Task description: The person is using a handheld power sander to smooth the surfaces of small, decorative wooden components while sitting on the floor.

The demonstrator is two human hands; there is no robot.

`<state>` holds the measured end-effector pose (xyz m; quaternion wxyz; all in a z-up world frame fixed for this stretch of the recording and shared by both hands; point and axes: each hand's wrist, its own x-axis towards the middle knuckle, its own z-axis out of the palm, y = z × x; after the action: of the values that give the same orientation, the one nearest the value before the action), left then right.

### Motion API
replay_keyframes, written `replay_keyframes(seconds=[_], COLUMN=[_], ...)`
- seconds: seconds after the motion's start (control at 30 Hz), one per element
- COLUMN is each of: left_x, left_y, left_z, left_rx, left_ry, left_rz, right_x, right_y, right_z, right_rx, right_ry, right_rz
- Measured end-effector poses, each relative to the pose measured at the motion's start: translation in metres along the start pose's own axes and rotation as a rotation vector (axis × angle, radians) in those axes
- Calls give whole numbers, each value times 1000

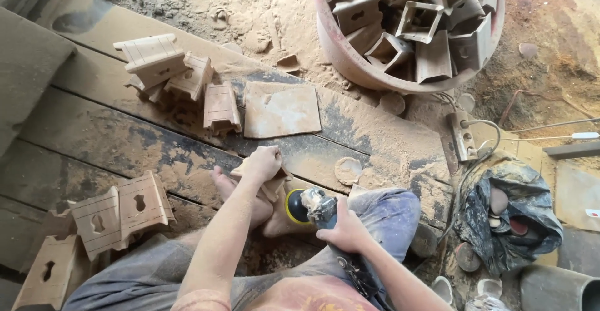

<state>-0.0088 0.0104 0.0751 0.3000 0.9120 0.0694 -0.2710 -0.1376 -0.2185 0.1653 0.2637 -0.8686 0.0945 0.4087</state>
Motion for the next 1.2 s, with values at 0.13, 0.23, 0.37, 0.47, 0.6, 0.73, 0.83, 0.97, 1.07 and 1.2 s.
replay_keyframes(seconds=[0.13,0.23,0.37,0.47,0.6,0.73,0.83,0.97,1.07,1.2], left_x=[1,23,50,68,69,67,58,50,59,57], left_y=[-7,-24,-37,-41,-36,-33,-27,-27,-29,-27], left_z=[-2,27,52,63,62,59,48,47,51,51], left_rx=[-29,-35,-77,-38,15,9,-16,-72,-54,-37], left_ry=[-19,23,90,87,51,33,29,35,41,54], left_rz=[-34,-23,12,5,4,4,3,53,71,78], right_x=[12,17,26,27,26,20,18,18,19,15], right_y=[14,22,26,17,5,-10,-18,-15,-18,-24], right_z=[4,10,13,12,16,20,22,26,23,23], right_rx=[61,122,100,123,84,-13,-59,-88,-94,-92], right_ry=[3,28,46,48,1,-30,-37,-37,-13,-7], right_rz=[11,-21,-12,-40,-84,-70,-61,-32,-24,-14])
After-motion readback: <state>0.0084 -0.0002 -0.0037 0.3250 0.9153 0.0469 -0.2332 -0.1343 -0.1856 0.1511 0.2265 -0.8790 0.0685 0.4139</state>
